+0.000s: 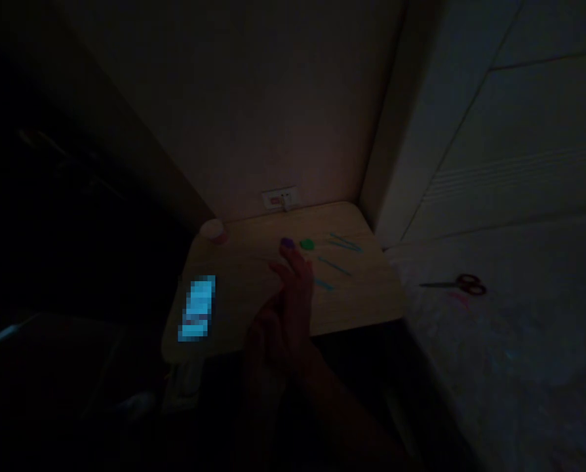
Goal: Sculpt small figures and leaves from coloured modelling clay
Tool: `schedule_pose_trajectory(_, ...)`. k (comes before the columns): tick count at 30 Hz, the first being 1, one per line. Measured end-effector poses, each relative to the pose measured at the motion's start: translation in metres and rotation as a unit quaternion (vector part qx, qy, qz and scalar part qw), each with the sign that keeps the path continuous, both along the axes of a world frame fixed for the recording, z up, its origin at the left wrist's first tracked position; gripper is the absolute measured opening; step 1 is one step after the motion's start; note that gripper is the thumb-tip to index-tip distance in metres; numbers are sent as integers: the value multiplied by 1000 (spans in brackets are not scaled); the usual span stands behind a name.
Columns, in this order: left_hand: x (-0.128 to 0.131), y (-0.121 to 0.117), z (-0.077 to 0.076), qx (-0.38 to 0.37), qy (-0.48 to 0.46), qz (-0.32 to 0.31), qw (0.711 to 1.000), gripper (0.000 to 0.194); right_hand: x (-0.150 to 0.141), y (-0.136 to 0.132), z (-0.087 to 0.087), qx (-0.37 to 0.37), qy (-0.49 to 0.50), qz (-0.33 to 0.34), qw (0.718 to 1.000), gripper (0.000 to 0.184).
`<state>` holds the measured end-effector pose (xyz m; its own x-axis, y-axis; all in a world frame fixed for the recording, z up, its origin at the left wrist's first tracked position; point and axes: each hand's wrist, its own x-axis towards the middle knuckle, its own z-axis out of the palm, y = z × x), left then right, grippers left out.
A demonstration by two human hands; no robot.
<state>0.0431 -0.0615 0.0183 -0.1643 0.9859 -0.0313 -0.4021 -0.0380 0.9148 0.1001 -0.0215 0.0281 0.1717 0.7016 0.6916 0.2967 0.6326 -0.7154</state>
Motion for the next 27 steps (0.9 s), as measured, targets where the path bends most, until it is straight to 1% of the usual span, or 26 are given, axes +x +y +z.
schedule_pose_trajectory(2, 2, 1, -1, 11, 8, -10, 1000, 43, 0, -2, -6, -10, 23, -64, 998, 47)
schedule_pose_trajectory(4, 5, 2, 2, 30, 36, -27, 999, 52, 2, -5, -9, -11, 51, -123, 991, 40)
schedule_pose_trajectory(7, 11, 1, 6, 47, 91, -33, 994, 50, 9, -8, -10, 13, 77, -192, 978, 33)
schedule_pose_trajectory(9, 17, 0, 7, 37, 79, -13, 996, 48, 14, -7, -9, 29, 76, -218, 973, 32)
schedule_pose_trajectory(11, 22, 2, 7, 21, 24, 17, 999, 47, 16, -5, -9, 35, 75, -223, 971, 33)
schedule_pose_trajectory(13, 24, 7, 8, 6, -65, 40, 997, 50, 16, -3, -7, 41, 91, -215, 972, 34)
schedule_pose_trajectory(16, 18, 16, 12, -30, -208, 28, 977, 60, 14, 1, -5, 47, 125, -205, 970, 35)
schedule_pose_trajectory(17, 14, 19, 14, -41, -242, 25, 969, 62, 14, 1, -5, 46, 132, -202, 969, 35)
schedule_pose_trajectory(19, 4, 22, 18, -55, -278, 23, 959, 64, 14, 2, -6, 40, 137, -192, 971, 33)
schedule_pose_trajectory(22, -9, 25, 21, -69, -305, 21, 950, 70, 18, 2, -7, 24, 131, -180, 975, 28)
schedule_pose_trajectory(27, -16, 33, 17, -103, -342, 7, 934, 73, 22, 1, -6, 6, 126, -149, 981, 22)
